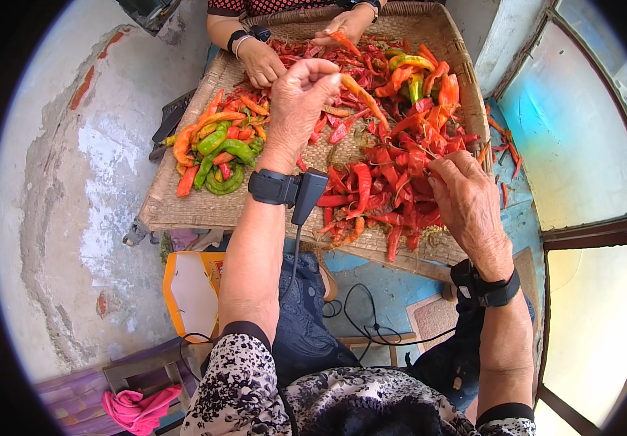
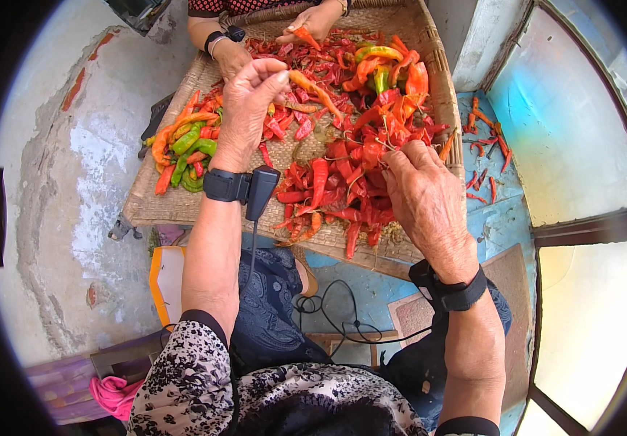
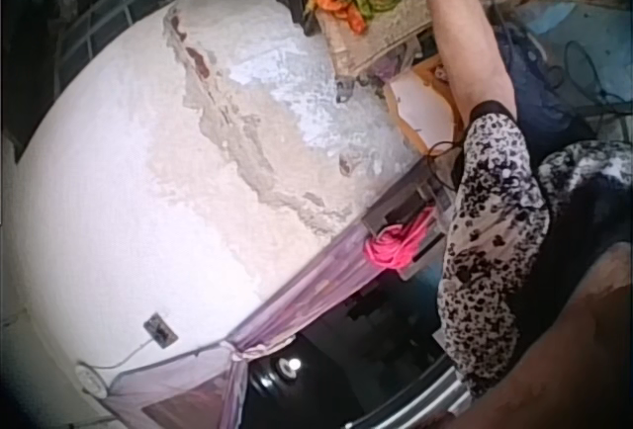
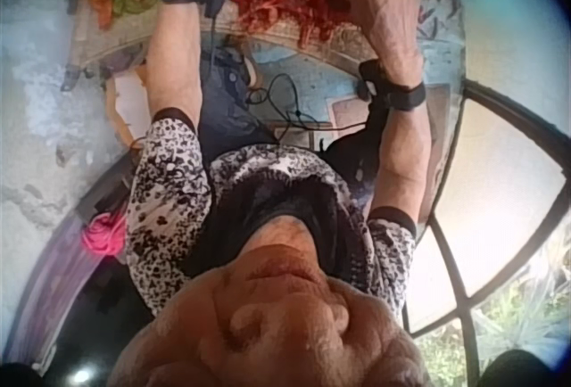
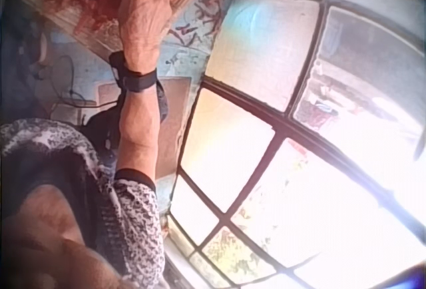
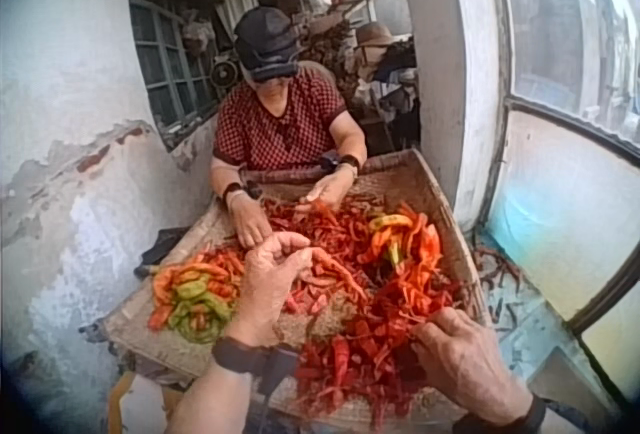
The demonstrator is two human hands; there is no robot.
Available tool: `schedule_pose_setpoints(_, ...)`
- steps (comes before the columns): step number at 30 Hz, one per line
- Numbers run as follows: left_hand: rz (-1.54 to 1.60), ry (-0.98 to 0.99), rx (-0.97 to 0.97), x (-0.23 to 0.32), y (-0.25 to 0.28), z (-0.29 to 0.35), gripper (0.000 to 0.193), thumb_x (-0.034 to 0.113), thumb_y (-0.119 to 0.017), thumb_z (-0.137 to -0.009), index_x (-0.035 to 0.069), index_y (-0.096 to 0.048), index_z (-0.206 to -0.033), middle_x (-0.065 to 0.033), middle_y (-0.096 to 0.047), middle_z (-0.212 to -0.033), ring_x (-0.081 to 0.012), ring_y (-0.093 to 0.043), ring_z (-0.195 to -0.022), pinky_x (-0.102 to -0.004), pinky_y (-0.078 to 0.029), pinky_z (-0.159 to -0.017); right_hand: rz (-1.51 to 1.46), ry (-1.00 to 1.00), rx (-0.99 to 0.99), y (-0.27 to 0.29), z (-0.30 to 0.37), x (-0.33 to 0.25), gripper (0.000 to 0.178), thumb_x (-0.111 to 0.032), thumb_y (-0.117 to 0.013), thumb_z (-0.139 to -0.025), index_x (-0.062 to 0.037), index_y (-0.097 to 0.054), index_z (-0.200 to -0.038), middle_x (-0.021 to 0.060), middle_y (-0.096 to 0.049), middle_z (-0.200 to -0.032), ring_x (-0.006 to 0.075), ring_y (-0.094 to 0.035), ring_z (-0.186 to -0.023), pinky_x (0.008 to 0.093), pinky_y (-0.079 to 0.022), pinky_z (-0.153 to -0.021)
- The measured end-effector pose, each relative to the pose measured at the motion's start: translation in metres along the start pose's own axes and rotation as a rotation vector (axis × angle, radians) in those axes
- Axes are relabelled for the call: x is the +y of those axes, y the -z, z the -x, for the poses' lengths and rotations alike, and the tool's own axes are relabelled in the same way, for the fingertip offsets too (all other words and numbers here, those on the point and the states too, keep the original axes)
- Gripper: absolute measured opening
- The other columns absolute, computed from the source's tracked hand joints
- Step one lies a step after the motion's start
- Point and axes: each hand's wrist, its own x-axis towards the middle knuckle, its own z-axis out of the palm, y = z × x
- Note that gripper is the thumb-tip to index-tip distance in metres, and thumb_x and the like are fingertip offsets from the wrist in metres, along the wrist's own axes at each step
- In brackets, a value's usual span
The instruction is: The person sorts through a pile of red and green peppers on a woven tray, picking them up to pull off the stems before placing them back down.
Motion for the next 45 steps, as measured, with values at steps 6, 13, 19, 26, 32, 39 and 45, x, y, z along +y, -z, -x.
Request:
schedule_pose_setpoints(6,-0.727,0.172,-0.097,-0.022,0.010,0.007,0.032,0.022,-0.062,-0.088,0.010,-0.062,-0.118,-0.0118,-0.067,-0.102,-0.0247,-0.065,-0.093,-0.0374,-0.052,-0.083,0.007,0.007,0.005,0.000,0.000,0.001,0.018,-0.010,-0.065,-0.083,-0.0048,-0.064,-0.100,0.0102,-0.057,-0.090,0.0296,-0.060,-0.088,0.0391,-0.052,-0.072)
schedule_pose_setpoints(13,-1.138,0.120,-0.545,-0.056,0.016,0.020,0.030,0.022,-0.060,-0.085,0.004,-0.064,-0.108,-0.0163,-0.066,-0.103,-0.0300,-0.064,-0.097,-0.0385,-0.048,-0.086,-0.025,-0.015,0.003,-0.001,0.000,0.001,0.018,-0.009,-0.065,-0.082,-0.0051,-0.064,-0.100,0.0107,-0.058,-0.091,0.0309,-0.061,-0.087,0.0398,-0.052,-0.071)
schedule_pose_setpoints(19,-0.950,0.056,-0.175,-0.026,0.017,0.011,0.032,0.017,-0.059,-0.086,0.007,-0.065,-0.115,-0.0154,-0.064,-0.109,-0.0266,-0.066,-0.089,-0.0374,-0.051,-0.083,-0.025,-0.013,0.022,0.000,0.000,0.002,0.018,-0.009,-0.066,-0.082,-0.0054,-0.064,-0.100,0.0109,-0.057,-0.091,0.0310,-0.061,-0.088,0.0396,-0.052,-0.072)
schedule_pose_setpoints(26,-0.766,-0.169,-0.509,-0.026,0.012,0.033,0.036,0.012,-0.056,-0.087,0.010,-0.061,-0.122,-0.0158,-0.058,-0.120,-0.0279,-0.058,-0.110,-0.0385,-0.046,-0.097,0.004,0.008,0.028,-0.004,-0.001,0.000,0.019,-0.010,-0.066,-0.082,-0.0057,-0.064,-0.100,0.0109,-0.057,-0.091,0.0309,-0.061,-0.087,0.0399,-0.052,-0.072)
schedule_pose_setpoints(32,-0.789,-0.212,-0.548,-0.032,-0.022,0.046,0.023,0.002,-0.055,-0.082,0.003,-0.056,-0.105,-0.0165,-0.058,-0.107,-0.0335,-0.057,-0.102,-0.0413,-0.047,-0.085,0.022,0.000,-0.009,-0.006,-0.003,-0.006,0.019,-0.010,-0.066,-0.083,-0.0061,-0.064,-0.101,0.0107,-0.058,-0.092,0.0306,-0.061,-0.089,0.0394,-0.052,-0.072)
schedule_pose_setpoints(39,-0.733,-0.106,-0.349,-0.006,-0.009,0.045,0.016,0.008,-0.061,-0.083,0.002,-0.051,-0.093,-0.0110,-0.057,-0.071,-0.0230,-0.061,-0.067,-0.0356,-0.047,-0.063,0.019,0.013,0.018,0.001,-0.002,-0.006,0.019,-0.010,-0.066,-0.082,-0.0062,-0.064,-0.101,0.0103,-0.058,-0.093,0.0303,-0.060,-0.089,0.0394,-0.052,-0.072)
schedule_pose_setpoints(45,-0.730,-0.032,-0.241,0.005,-0.001,0.039,0.016,0.010,-0.064,-0.082,0.003,-0.053,-0.091,-0.0079,-0.059,-0.071,-0.0173,-0.060,-0.067,-0.0336,-0.048,-0.064,0.048,0.049,0.031,0.010,0.006,-0.004,0.020,-0.009,-0.068,-0.080,-0.0060,-0.065,-0.100,0.0106,-0.059,-0.094,0.0311,-0.059,-0.087,0.0403,-0.051,-0.073)
